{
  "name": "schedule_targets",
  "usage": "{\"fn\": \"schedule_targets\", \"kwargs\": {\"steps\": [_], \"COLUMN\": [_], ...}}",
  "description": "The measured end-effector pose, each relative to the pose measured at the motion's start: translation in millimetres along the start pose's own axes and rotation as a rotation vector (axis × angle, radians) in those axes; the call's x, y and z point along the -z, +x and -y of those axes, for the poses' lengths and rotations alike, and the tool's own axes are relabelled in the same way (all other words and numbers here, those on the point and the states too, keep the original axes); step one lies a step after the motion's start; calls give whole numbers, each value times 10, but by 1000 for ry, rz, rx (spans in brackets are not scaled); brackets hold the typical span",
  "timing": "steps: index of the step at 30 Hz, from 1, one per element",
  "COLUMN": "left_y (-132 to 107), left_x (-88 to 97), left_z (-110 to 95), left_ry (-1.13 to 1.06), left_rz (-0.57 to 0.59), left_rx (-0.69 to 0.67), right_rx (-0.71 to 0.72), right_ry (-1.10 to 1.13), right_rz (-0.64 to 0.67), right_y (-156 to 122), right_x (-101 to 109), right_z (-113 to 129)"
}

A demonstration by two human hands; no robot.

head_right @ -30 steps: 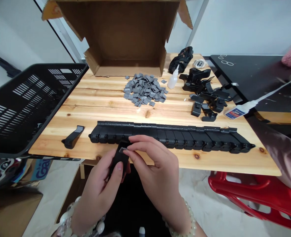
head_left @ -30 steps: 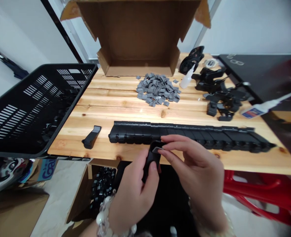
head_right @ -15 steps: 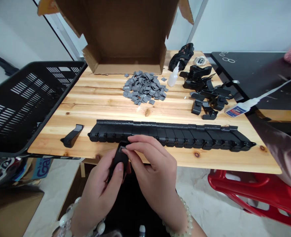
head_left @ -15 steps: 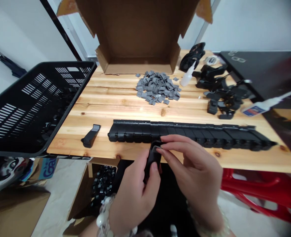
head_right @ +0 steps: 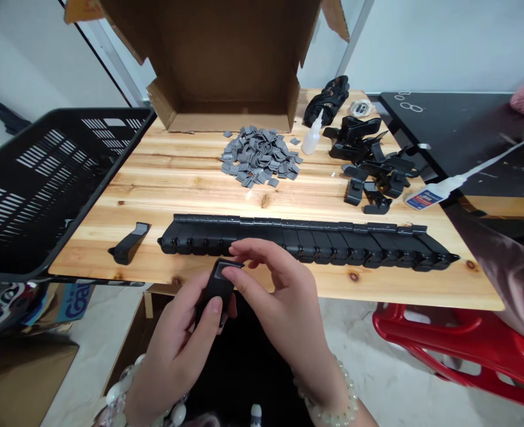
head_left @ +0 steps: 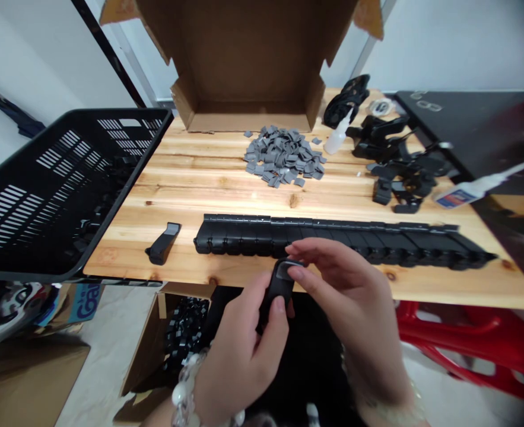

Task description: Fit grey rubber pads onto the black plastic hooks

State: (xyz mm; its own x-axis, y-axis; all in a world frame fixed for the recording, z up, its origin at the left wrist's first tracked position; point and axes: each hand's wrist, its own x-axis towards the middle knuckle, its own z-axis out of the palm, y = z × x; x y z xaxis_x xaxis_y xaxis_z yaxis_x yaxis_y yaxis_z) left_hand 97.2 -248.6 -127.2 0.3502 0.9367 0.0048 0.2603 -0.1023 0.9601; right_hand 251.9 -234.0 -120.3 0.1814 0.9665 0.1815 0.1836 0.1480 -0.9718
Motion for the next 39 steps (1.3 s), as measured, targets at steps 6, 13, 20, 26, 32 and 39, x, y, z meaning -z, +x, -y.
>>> {"fn": "schedule_targets", "kwargs": {"steps": [6,13,20,26,32,39], "left_y": [-17,-44,-21,-22,0,244], "left_x": [0,18,9,10,130,1279], "left_z": [-3,11,-10,10,24,344], "left_ry": [60,91,62,62,160,483], "left_rz": [-2,2,-3,0,-43,-654], "left_rx": [-64,-51,-50,-70,-66,152], "right_rx": [-233,-287,-285,-233,-102,34], "right_ry": [113,204,240,200,88,-103], "right_rz": [168,189,186,187,202,149], "right_y": [34,33,37,43,87,325], "right_x": [26,-6,-32,-44,-45,302], "right_z": [87,68,46,48,-1,-44]}}
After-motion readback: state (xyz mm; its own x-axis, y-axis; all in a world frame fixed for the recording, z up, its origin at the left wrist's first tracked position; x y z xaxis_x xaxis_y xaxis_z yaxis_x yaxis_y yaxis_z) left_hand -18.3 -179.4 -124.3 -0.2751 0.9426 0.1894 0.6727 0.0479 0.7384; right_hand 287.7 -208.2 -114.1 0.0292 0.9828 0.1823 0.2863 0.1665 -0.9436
